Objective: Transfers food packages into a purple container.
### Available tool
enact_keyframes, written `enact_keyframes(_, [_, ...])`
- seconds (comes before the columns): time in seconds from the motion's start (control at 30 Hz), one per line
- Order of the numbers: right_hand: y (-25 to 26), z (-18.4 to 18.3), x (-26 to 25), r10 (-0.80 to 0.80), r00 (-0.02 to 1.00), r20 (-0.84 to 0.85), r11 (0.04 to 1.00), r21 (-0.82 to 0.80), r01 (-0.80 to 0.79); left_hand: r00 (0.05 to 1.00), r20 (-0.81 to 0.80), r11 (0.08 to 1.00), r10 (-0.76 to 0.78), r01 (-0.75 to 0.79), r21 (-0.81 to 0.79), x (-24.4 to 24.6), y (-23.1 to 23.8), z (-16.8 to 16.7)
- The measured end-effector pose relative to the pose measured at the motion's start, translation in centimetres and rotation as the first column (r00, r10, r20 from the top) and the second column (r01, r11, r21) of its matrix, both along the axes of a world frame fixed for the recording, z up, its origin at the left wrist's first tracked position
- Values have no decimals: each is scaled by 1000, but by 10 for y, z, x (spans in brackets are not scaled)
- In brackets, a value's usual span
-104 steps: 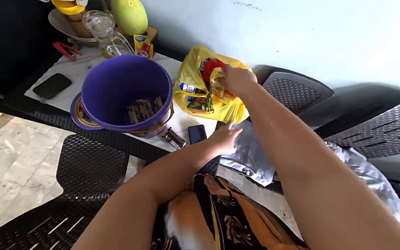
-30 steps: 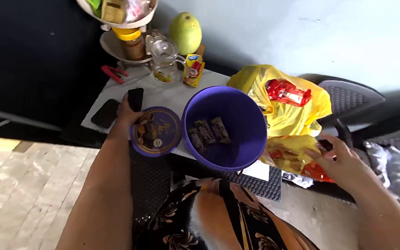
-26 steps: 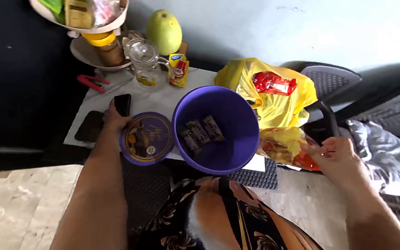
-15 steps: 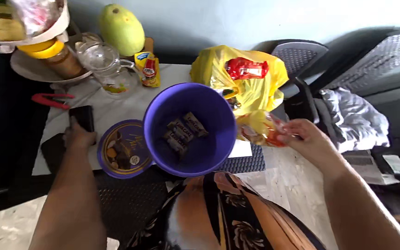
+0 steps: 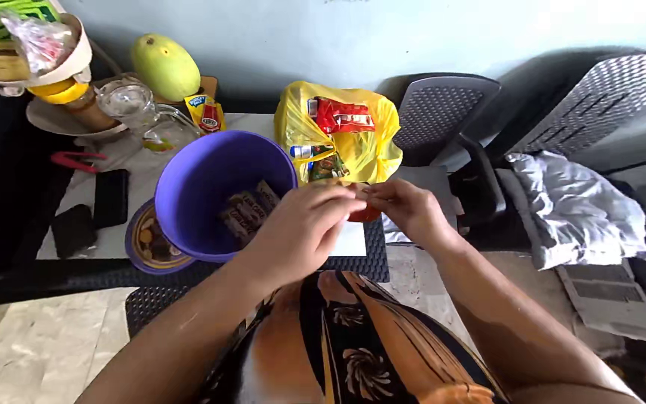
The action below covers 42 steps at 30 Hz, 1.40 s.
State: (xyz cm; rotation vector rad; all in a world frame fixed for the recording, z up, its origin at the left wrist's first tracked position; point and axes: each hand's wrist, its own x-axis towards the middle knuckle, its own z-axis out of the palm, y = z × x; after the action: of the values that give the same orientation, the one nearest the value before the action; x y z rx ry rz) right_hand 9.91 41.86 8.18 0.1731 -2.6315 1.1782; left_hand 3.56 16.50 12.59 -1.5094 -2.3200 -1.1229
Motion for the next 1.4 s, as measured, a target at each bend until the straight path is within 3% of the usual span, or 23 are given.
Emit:
enact_keyframes(0.07, [4, 4, 4, 68, 995, -73, 996, -56, -72, 993, 112, 992, 41, -27, -123, -6, 39, -22])
enact_keyframes(0.13, [10, 7, 9, 63, 994, -94, 992, -105, -72, 975, 202, 988, 91, -62, -145, -4, 62, -40])
enact_keyframes(0.27, [20, -2, 12, 10, 999, -37, 974, -227, -18, 963, 82, 959, 255, -242, -145, 10, 81, -51])
enact_keyframes(0.37, [24, 0, 12, 0, 999, -53, 961, -274, -15, 947, 25, 936, 321, -313, -161, 15, 89, -37])
enact_keyframes(0.5, [30, 24, 9, 130, 989, -74, 984, 136, -119, 955, 56, 946, 290, -277, -168, 15, 87, -23])
enact_keyframes(0.57, [25, 40, 5, 210, 977, -46, 912, 371, -178, 964, 88, 955, 250, -230, -189, 12, 85, -21])
enact_keyframes(0.63, [16, 58, 0, 234, 966, 111, 787, 561, -255, 969, 119, 955, 215, -183, -232, 10, 83, -19])
enact_keyframes(0.73, [-1, 79, -5, 143, 924, 354, 653, 668, -357, 974, 177, 957, 144, -91, -276, 3, 76, -18])
enact_keyframes(0.8, [-1, 75, -5, 195, 920, 340, 697, 612, -374, 975, 196, 953, 104, -41, -301, 2, 70, -20])
enact_keyframes(0.93, [10, 29, -7, 358, 933, 30, 900, 256, -353, 945, 324, 985, 48, 10, -173, -1, 60, -30])
enact_keyframes(1.03, [-1, 6, 1, 212, 976, -45, 977, 31, -211, 893, 448, 997, 42, -69, 43, 3, 67, -43])
enact_keyframes(1.1, [-9, -2, 6, 117, 991, -67, 991, -51, -121, 850, 526, 991, 30, -94, 95, 4, 71, -44])
enact_keyframes(1.27, [-8, -14, 20, 56, 992, -117, 989, -132, -71, 791, 609, 993, 58, -110, 48, 3, 82, -41])
enact_keyframes(1.37, [-5, -16, 43, 135, 957, -256, 983, -83, -162, 624, 743, 931, 242, -365, 4, -20, 71, -50])
enact_keyframes(1.4, [-4, -15, 50, 138, 950, -279, 981, -92, -170, 614, 737, 900, 283, -435, 17, -25, 67, -50])
